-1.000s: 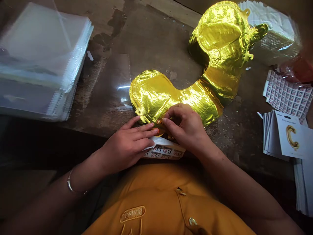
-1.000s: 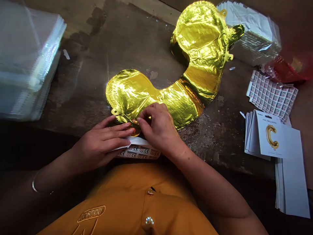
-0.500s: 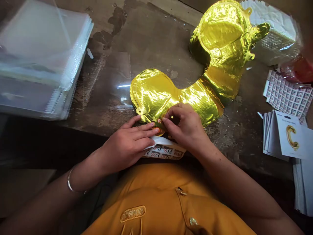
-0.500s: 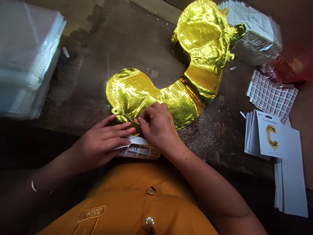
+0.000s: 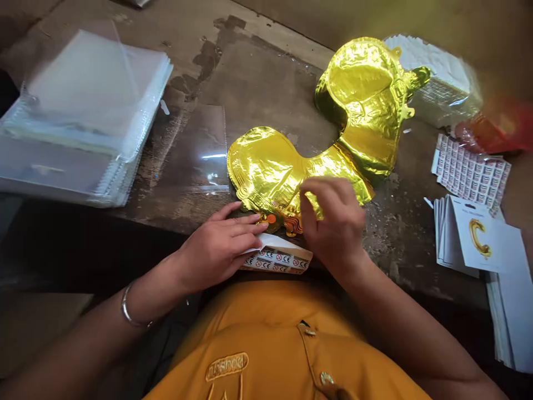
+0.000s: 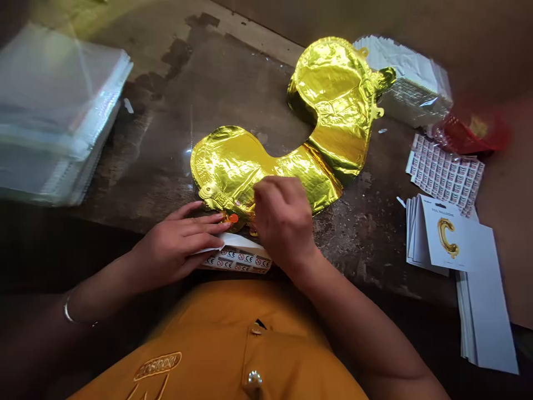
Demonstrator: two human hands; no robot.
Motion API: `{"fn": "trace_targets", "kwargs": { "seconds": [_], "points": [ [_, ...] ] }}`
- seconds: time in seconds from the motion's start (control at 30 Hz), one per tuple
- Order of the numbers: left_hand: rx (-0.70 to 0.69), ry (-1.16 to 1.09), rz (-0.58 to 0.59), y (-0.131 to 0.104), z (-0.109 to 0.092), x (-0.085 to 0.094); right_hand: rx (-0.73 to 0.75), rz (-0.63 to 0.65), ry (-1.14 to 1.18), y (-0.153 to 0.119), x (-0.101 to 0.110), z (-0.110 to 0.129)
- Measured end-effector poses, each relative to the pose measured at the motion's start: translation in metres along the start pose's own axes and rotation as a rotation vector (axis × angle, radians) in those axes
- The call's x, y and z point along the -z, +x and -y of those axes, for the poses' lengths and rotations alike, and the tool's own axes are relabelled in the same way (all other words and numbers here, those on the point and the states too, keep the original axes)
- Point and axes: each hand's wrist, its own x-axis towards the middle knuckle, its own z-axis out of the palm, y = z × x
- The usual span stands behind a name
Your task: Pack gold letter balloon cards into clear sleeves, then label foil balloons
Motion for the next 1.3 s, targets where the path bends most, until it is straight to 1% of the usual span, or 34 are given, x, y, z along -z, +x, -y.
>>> {"fn": "trace_targets", "kwargs": {
  "seconds": [0.07, 0.1, 0.13, 0.17, 0.27, 0.33, 0.4, 0.53, 0.63, 0.7, 0.77, 0.83, 0.9, 1.0, 1.07, 1.1, 1.17, 1.2, 1.23, 1.27, 1.3],
  "points": [
    [-0.004, -0.006, -0.006, -0.001, 0.000, 0.000, 0.166, 0.180, 0.029, -0.007, 0.005, 0.003],
    [-0.008, -0.007, -0.010, -0.002, 0.000, 0.000, 0.207, 0.270, 0.040, -0.010, 0.005, 0.003],
    [-0.013, -0.008, -0.010, -0.002, 0.000, 0.001, 0.226, 0.328, 0.041, -0.014, 0.004, 0.003],
    [-0.016, -0.007, -0.009, -0.003, 0.000, 0.002, 0.236, 0.349, 0.027, -0.017, 0.003, 0.002],
    [-0.004, -0.005, -0.036, -0.004, -0.003, 0.007, 0.309, 0.316, -0.048, -0.022, -0.005, -0.002],
    [0.023, -0.024, -0.074, -0.004, -0.006, 0.010, 0.339, 0.300, -0.047, -0.022, -0.006, -0.005],
    [0.058, -0.048, -0.101, -0.002, -0.009, 0.013, 0.265, 0.287, 0.037, -0.017, -0.004, -0.006],
    [0.125, 0.003, -0.112, 0.002, -0.016, 0.017, -0.079, 0.289, 0.233, 0.002, 0.003, -0.008],
    [0.132, 0.075, -0.111, 0.006, -0.021, 0.020, -0.265, 0.386, 0.408, 0.019, 0.006, -0.013],
    [0.119, 0.095, -0.106, 0.011, -0.024, 0.024, -0.339, 0.474, 0.522, 0.028, 0.006, -0.019],
    [0.105, 0.103, -0.101, 0.016, -0.026, 0.028, -0.377, 0.533, 0.598, 0.034, 0.006, -0.024],
    [0.088, 0.096, -0.095, 0.023, -0.028, 0.031, -0.403, 0.557, 0.646, 0.038, 0.005, -0.028],
    [0.047, 0.066, -0.045, 0.031, -0.026, 0.031, -0.421, 0.563, 0.666, 0.040, 0.004, -0.030],
    [-0.050, 0.031, 0.131, 0.042, -0.018, 0.024, -0.421, 0.535, 0.653, 0.041, 0.000, -0.030],
    [-0.091, 0.049, 0.202, 0.047, -0.012, 0.017, -0.432, 0.464, 0.646, 0.040, -0.001, -0.028],
    [-0.095, 0.070, 0.214, 0.048, -0.010, 0.014, -0.447, 0.392, 0.639, 0.039, -0.002, -0.027],
    [-0.089, 0.126, 0.220, 0.050, -0.008, 0.010, -0.465, 0.186, 0.584, 0.034, -0.001, -0.025],
    [-0.082, 0.160, 0.220, 0.050, -0.009, 0.009, -0.451, 0.080, 0.532, 0.031, 0.000, -0.024],
    [-0.076, 0.194, 0.222, 0.050, -0.010, 0.009, -0.413, 0.001, 0.476, 0.028, 0.001, -0.022],
    [-0.070, 0.220, 0.227, 0.050, -0.012, 0.008, -0.344, -0.029, 0.419, 0.023, 0.002, -0.020],
    [-0.068, 0.238, 0.231, 0.051, -0.013, 0.008, -0.256, -0.011, 0.365, 0.018, 0.002, -0.018]
  ]
}}
